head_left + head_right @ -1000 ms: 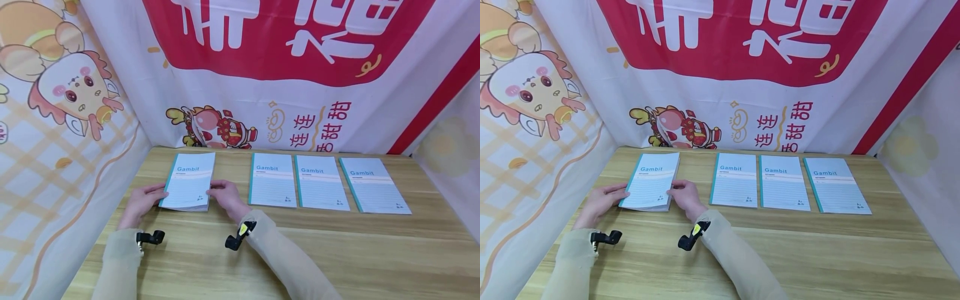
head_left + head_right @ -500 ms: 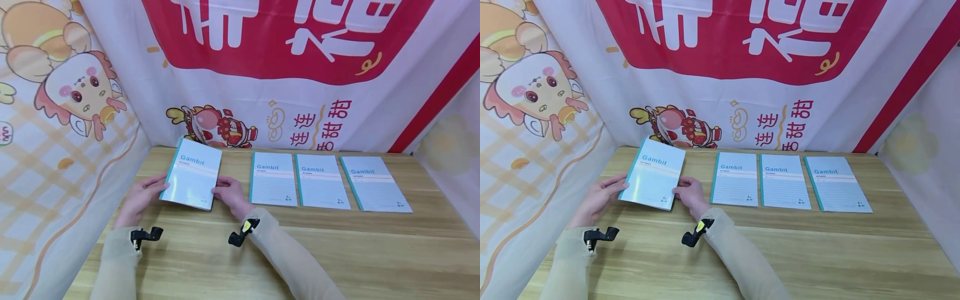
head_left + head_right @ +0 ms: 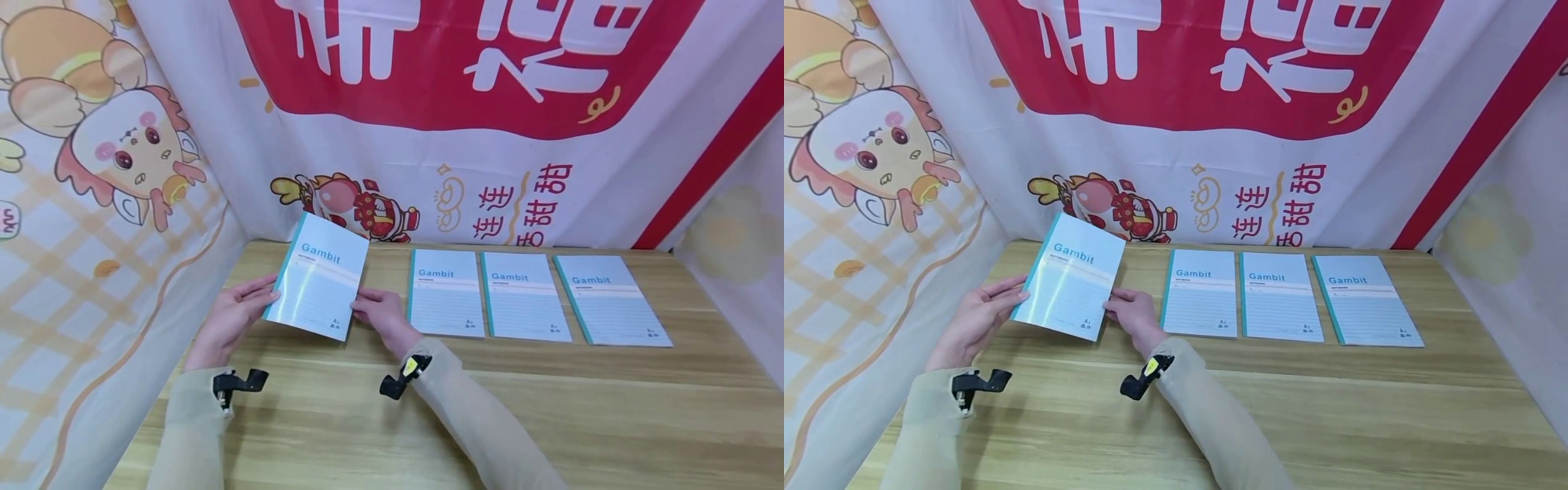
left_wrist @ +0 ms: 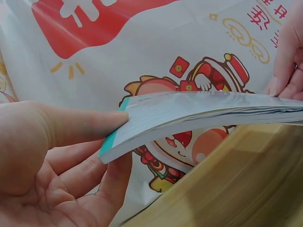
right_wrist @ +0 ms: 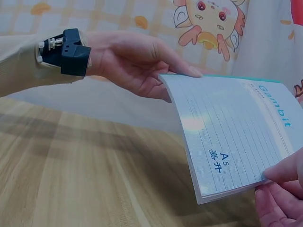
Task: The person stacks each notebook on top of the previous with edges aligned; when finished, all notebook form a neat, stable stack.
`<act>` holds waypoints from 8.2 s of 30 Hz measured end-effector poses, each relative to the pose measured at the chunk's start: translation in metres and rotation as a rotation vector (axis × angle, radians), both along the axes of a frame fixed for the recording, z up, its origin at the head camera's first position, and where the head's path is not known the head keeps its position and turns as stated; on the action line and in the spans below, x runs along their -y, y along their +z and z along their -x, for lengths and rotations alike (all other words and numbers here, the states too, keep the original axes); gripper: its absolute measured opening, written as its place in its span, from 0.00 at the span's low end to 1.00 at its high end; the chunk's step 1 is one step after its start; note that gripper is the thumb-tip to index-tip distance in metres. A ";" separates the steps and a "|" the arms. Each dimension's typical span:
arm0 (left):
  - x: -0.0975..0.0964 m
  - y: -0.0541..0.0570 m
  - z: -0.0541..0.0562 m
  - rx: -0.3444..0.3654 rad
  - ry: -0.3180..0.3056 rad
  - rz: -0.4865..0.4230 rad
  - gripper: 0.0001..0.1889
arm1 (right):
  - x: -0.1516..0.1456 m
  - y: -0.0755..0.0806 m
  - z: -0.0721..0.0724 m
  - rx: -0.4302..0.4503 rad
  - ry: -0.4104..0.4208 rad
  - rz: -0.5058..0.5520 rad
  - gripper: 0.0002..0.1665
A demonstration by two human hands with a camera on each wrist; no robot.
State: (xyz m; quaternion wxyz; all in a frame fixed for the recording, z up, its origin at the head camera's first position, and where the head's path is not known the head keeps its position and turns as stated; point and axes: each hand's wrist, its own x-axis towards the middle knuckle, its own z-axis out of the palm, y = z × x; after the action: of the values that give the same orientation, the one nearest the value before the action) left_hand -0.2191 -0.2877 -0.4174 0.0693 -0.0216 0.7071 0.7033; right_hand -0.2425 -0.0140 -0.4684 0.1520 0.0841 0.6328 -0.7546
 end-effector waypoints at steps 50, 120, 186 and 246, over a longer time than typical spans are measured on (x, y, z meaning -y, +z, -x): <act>-0.113 -0.011 0.013 -0.007 0.022 0.060 0.22 | -0.125 0.021 -0.012 -0.184 -0.132 -0.157 0.20; -0.218 -0.065 0.035 0.087 -0.093 0.223 0.14 | -0.233 -0.005 -0.005 -0.012 -0.019 -0.525 0.31; -0.221 -0.064 0.032 0.004 -0.074 0.443 0.13 | -0.216 -0.003 -0.014 -0.110 -0.043 -0.685 0.30; -0.210 -0.065 0.016 -0.140 -0.291 0.483 0.34 | -0.214 -0.002 -0.046 -0.253 0.097 -0.876 0.47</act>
State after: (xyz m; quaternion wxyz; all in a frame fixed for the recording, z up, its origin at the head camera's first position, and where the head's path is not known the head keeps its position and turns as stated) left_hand -0.2349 -0.0777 -0.4826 0.1134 0.1125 0.8529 0.4970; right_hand -0.1969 0.2000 -0.4705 0.0587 0.0180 0.9089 -0.4124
